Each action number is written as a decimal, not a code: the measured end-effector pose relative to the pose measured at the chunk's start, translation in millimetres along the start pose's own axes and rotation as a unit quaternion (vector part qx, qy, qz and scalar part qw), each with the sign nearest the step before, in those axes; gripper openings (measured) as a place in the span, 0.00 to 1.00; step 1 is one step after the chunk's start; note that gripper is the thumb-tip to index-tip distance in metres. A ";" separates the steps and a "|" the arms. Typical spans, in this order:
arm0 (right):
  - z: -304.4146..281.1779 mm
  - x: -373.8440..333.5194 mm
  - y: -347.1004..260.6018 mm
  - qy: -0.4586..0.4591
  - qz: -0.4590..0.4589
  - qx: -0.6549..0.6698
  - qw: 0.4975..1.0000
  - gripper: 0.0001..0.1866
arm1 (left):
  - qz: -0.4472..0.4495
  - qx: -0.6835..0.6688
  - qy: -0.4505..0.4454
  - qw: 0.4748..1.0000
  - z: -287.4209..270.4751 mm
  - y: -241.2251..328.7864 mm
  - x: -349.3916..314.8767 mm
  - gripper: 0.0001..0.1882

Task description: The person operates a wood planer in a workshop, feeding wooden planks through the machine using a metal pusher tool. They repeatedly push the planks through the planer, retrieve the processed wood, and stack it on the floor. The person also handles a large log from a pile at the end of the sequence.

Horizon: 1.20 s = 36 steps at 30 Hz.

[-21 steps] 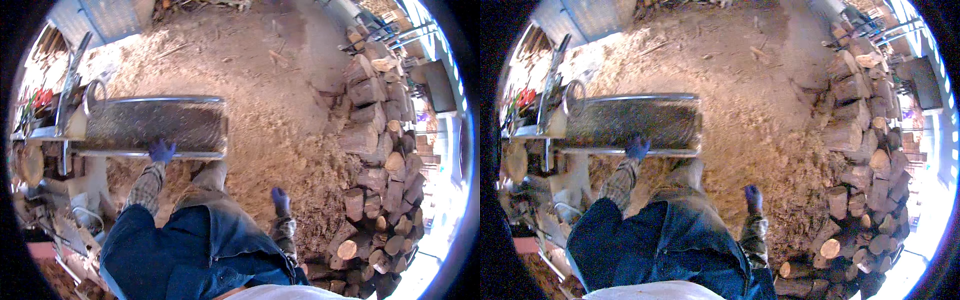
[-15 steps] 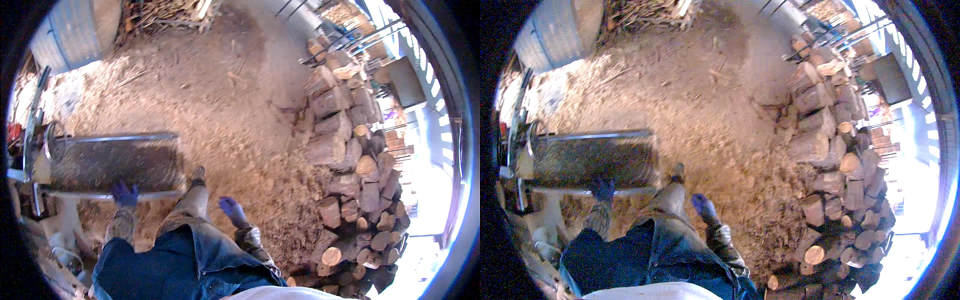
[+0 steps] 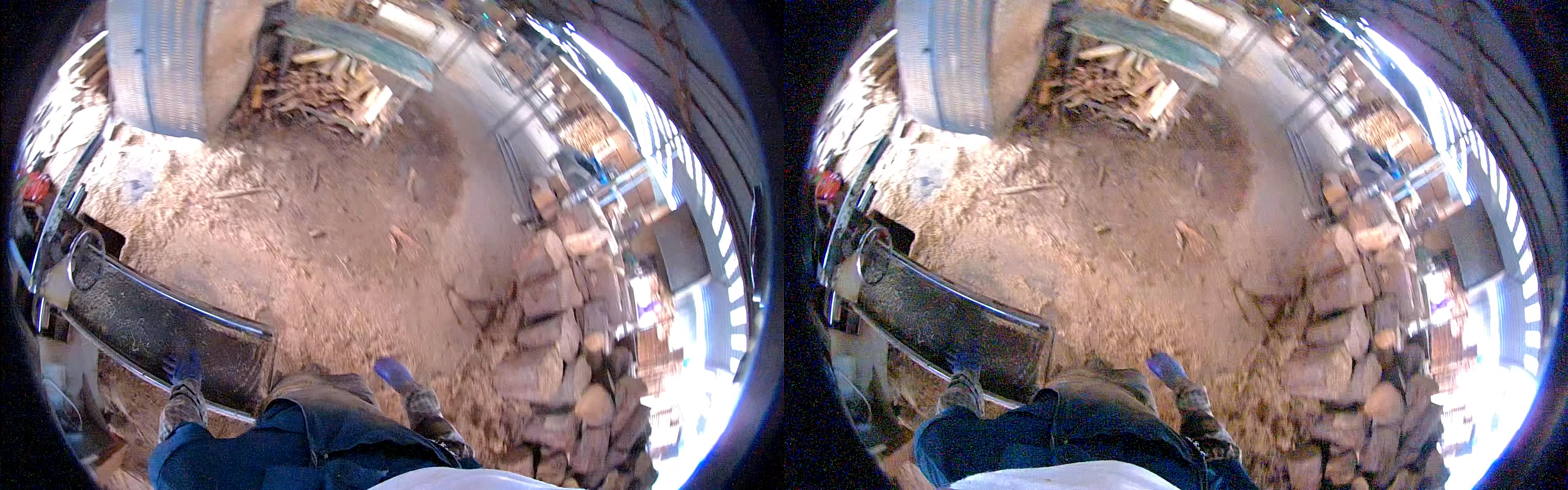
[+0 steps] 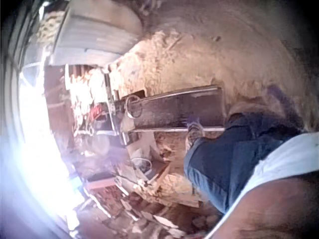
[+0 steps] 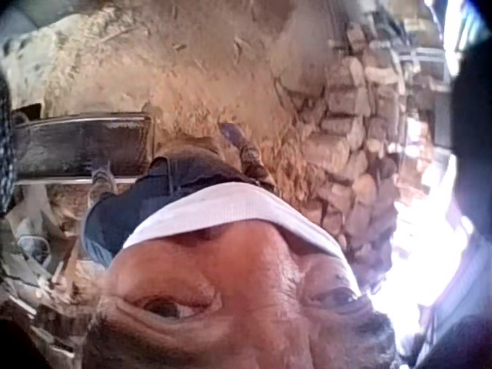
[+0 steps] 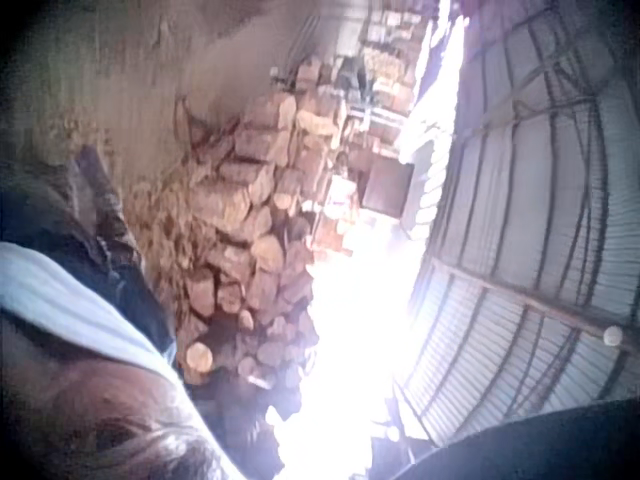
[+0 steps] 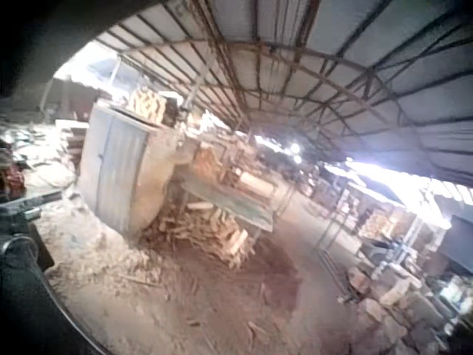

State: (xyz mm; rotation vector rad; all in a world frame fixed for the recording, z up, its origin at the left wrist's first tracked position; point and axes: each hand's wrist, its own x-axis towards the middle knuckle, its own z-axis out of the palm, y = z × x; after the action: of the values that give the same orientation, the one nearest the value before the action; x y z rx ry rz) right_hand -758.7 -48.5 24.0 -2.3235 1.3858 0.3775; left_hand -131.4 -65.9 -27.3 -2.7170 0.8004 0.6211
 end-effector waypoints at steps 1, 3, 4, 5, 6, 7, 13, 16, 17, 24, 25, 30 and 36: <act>5.2 5.3 26.2 -0.066 0.034 0.036 0.997 0.17 | 0.040 0.014 -0.022 0.999 -4.1 5.0 19.7 0.54; 35.0 -5.9 82.5 -0.160 0.114 0.093 0.976 0.14 | 0.029 -0.011 -0.038 0.999 -2.0 27.7 6.8 0.53; 50.5 -20.9 109.3 -0.148 0.107 0.105 0.978 0.16 | 0.022 -0.024 -0.050 0.998 2.6 37.0 -1.1 0.53; 60.9 -39.9 138.4 -0.127 0.087 0.105 0.982 0.19 | 0.014 -0.038 -0.043 0.998 10.4 48.8 -10.3 0.53; 74.2 -73.0 179.0 -0.076 0.052 0.084 0.992 0.24 | 0.027 -0.047 -0.035 0.998 15.7 78.3 -23.4 0.54; 70.9 -39.3 173.3 -0.116 0.109 0.160 0.974 0.23 | -0.006 -0.043 -0.001 0.999 5.8 61.8 -19.7 0.55; -33.3 156.9 209.3 -0.081 0.222 0.302 0.924 0.19 | -0.092 -0.106 -0.005 0.990 -10.3 51.2 -22.3 0.58; -92.0 249.0 227.3 -0.050 0.161 0.298 0.940 0.17 | -0.118 -0.115 0.001 0.986 -6.8 37.3 -28.4 0.53; -113.0 282.6 233.6 -0.037 0.132 0.293 0.946 0.16 | -0.112 -0.124 0.005 0.986 -18.3 46.3 -25.7 0.51; -266.6 530.8 155.6 0.042 -0.142 0.311 0.939 0.12 | -0.104 -0.214 0.256 0.937 -163.5 90.7 11.9 0.39; -281.8 562.9 117.3 0.039 -0.179 0.323 0.929 0.11 | -0.110 -0.196 0.342 0.913 -169.1 80.7 16.5 0.38; -383.2 661.5 -101.7 0.109 -0.292 0.300 0.902 0.27 | -0.031 -0.130 0.577 0.806 -282.0 46.9 57.8 0.33; -473.5 681.7 -341.5 0.313 -0.525 0.189 0.769 0.32 | -0.041 -0.051 0.684 0.727 -403.7 -7.6 151.9 0.21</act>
State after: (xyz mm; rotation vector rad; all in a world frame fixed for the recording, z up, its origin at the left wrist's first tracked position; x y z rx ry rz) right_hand -126.1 -654.4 219.3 -2.4904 0.0924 -0.9827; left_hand 121.2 -266.9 258.8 -2.8964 0.8038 -1.6316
